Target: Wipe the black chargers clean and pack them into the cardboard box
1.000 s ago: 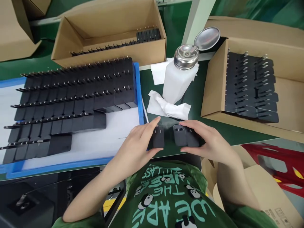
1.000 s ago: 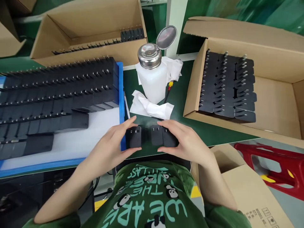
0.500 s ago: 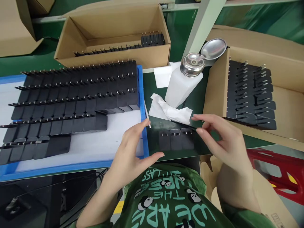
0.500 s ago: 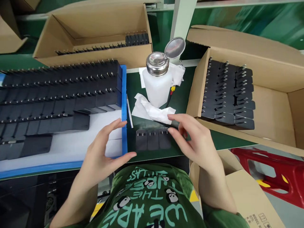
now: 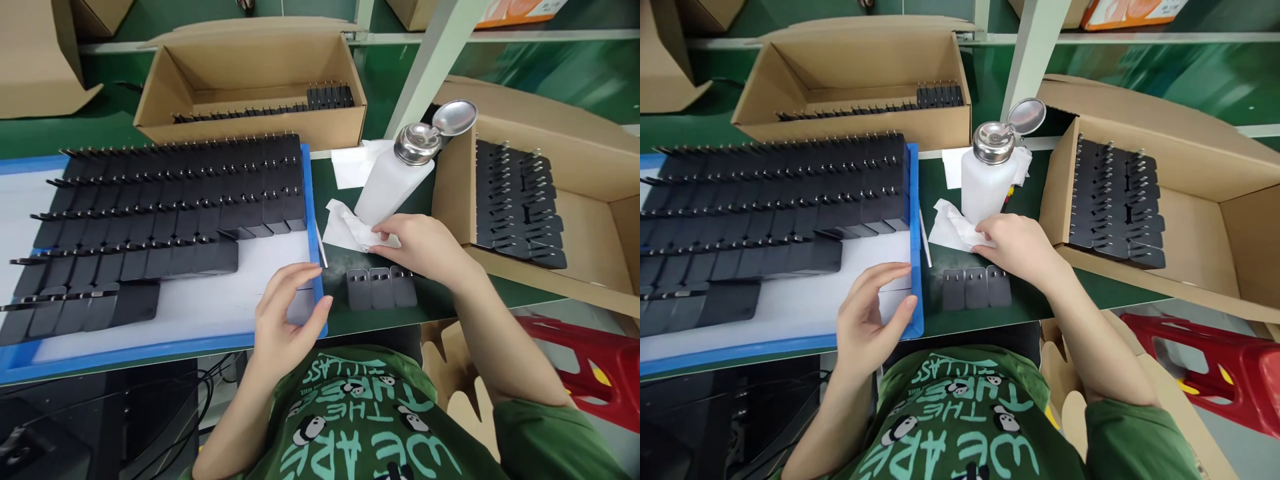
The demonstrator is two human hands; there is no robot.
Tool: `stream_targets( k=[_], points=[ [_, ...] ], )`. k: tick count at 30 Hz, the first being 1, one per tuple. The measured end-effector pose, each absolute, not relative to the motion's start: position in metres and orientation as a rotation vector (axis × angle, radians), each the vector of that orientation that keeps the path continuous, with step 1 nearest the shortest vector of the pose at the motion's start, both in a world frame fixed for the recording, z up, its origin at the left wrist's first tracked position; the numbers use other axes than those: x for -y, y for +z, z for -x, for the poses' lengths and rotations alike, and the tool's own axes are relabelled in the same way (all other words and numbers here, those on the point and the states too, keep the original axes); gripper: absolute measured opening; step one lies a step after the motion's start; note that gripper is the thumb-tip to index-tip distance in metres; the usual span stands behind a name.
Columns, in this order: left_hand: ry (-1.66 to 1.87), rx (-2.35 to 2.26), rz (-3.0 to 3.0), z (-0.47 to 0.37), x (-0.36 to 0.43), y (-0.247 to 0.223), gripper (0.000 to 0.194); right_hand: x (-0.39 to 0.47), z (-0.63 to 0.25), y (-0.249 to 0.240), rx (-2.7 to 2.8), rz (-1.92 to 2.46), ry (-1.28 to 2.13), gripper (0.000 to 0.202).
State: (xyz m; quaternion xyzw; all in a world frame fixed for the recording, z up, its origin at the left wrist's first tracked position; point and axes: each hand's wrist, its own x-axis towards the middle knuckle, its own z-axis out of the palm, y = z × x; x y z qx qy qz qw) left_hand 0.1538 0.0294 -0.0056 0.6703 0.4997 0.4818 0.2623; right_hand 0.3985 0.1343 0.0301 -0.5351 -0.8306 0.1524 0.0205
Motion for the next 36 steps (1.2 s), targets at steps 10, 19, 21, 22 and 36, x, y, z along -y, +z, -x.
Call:
stream_targets(
  k=[10, 19, 21, 22, 36],
  points=[
    [1.338, -1.339, -1.838, -0.155, -0.027, -0.007, 0.028, -0.147, -0.397, 0.015, 2.417, 1.832, 0.56, 0.012],
    [1.419, -1.142, -1.574, -0.172, -0.027, 0.023, 0.026, -0.083, -0.401, 0.074, 2.131, 1.388, 0.238, 0.011],
    [1.391, -1.034, -1.561, -0.184, -0.026, 0.035, 0.035, -0.063, -0.397, 0.087, 2.134, 1.237, 0.221, 0.011],
    [1.388, -0.992, -1.557, -0.19, -0.026, 0.04, 0.036, -0.055, -0.395, 0.092, 2.152, 1.193, 0.258, 0.013],
    [1.279, -0.902, -1.661, -0.192, -0.027, 0.044, 0.013, -0.038, -0.376, 0.031, 0.885, 0.701, 2.262, 0.042]
  ],
)
